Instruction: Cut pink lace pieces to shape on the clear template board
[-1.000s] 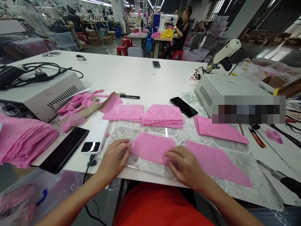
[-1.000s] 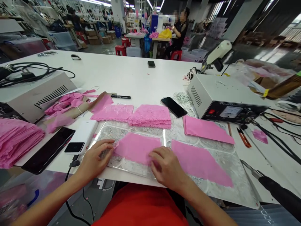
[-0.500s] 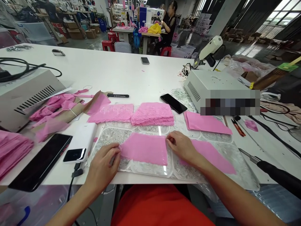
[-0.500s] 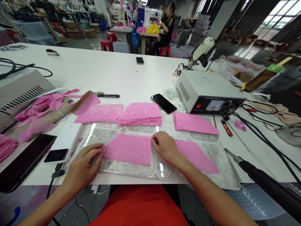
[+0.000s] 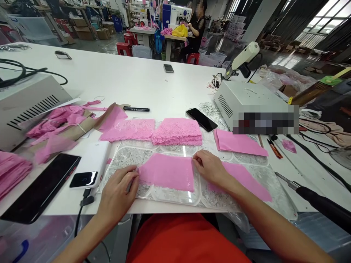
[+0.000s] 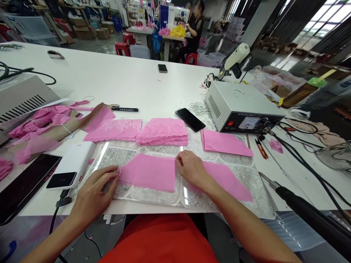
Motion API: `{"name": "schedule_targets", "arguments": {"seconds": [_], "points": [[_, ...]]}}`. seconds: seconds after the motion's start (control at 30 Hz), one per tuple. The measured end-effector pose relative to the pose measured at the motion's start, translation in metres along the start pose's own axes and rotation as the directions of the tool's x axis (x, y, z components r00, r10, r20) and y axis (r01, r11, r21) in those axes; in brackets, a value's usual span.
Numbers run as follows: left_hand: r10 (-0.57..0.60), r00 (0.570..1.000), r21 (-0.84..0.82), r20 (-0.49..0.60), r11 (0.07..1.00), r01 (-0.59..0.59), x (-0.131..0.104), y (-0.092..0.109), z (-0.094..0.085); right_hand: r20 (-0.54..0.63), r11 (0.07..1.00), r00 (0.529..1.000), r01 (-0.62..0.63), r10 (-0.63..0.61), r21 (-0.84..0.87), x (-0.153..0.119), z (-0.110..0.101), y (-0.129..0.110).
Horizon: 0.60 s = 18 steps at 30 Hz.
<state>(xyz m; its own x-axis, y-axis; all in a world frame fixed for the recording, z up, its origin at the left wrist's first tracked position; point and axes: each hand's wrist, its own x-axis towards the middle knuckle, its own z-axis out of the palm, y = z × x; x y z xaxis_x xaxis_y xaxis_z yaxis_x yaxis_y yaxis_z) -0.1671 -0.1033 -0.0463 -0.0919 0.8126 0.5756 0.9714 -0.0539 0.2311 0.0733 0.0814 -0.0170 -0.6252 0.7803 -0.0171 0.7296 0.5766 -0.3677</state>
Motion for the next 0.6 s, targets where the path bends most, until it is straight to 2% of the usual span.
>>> {"name": "schedule_targets", "arguments": {"seconds": [0.27,0.4,0.5,0.6], "points": [[0.009,1.0,0.066,0.002,0.998,-0.009,-0.005,-0.003,-0.001,-0.061,0.999,0.997,0.04,-0.041,-0.017,0.014,0.009,0.0],[0.021,1.0,0.071,0.007,0.997,-0.021,-0.006,-0.003,-0.003,-0.104,0.997,0.992,0.07,-0.072,-0.02,0.011,0.01,0.001],[0.006,1.0,0.057,-0.023,0.998,-0.005,-0.005,-0.002,-0.005,-0.195,0.978,0.959,0.209,-0.204,0.002,-0.005,0.007,0.001],[0.044,0.999,0.03,-0.015,0.999,-0.044,-0.003,0.001,-0.006,-0.23,0.906,0.891,0.418,-0.392,0.073,-0.028,0.004,0.001]]}}
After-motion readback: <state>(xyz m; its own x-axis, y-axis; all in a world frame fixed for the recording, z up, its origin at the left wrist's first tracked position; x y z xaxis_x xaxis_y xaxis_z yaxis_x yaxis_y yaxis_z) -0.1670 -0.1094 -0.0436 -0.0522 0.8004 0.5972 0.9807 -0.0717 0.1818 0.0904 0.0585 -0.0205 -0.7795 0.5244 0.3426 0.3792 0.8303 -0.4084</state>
